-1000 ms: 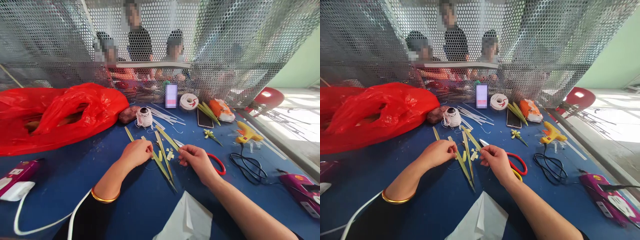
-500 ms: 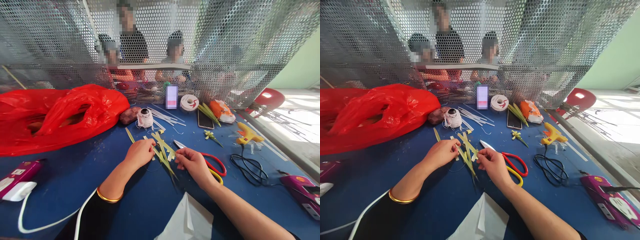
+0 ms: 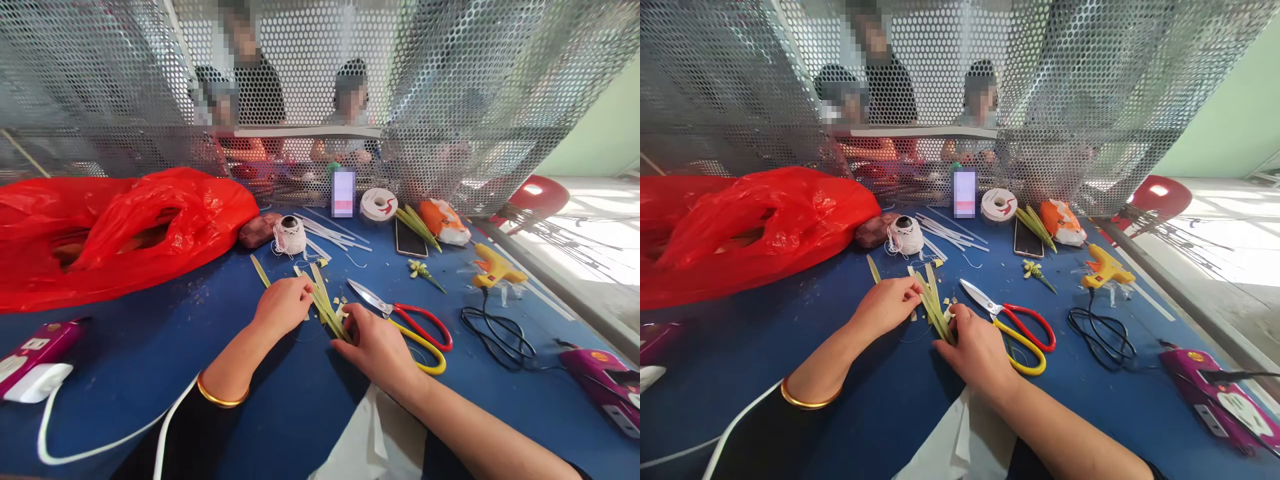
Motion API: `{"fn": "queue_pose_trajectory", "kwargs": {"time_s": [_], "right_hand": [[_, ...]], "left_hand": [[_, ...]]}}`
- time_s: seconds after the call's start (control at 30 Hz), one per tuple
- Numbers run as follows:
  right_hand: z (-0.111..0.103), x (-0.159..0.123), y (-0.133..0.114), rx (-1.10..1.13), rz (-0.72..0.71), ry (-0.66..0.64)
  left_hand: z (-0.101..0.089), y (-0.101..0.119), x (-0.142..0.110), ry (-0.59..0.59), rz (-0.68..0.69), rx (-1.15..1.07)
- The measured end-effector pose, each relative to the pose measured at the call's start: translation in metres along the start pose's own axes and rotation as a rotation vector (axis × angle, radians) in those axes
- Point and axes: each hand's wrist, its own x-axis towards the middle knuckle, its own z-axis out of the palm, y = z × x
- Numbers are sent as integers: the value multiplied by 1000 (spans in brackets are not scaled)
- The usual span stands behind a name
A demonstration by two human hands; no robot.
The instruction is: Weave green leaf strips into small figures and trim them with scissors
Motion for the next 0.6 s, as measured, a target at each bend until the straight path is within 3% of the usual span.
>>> {"fn": "queue_pose_trajectory", "kwargs": {"time_s": [0.23,0.6], "right_hand": [[3,0,2,-268,-55,40],[-2,2,3,-348,-45,14]], "left_hand": [[1,1,0,-2,-1,-3],[1,1,-1,-16,11,-23]]}}
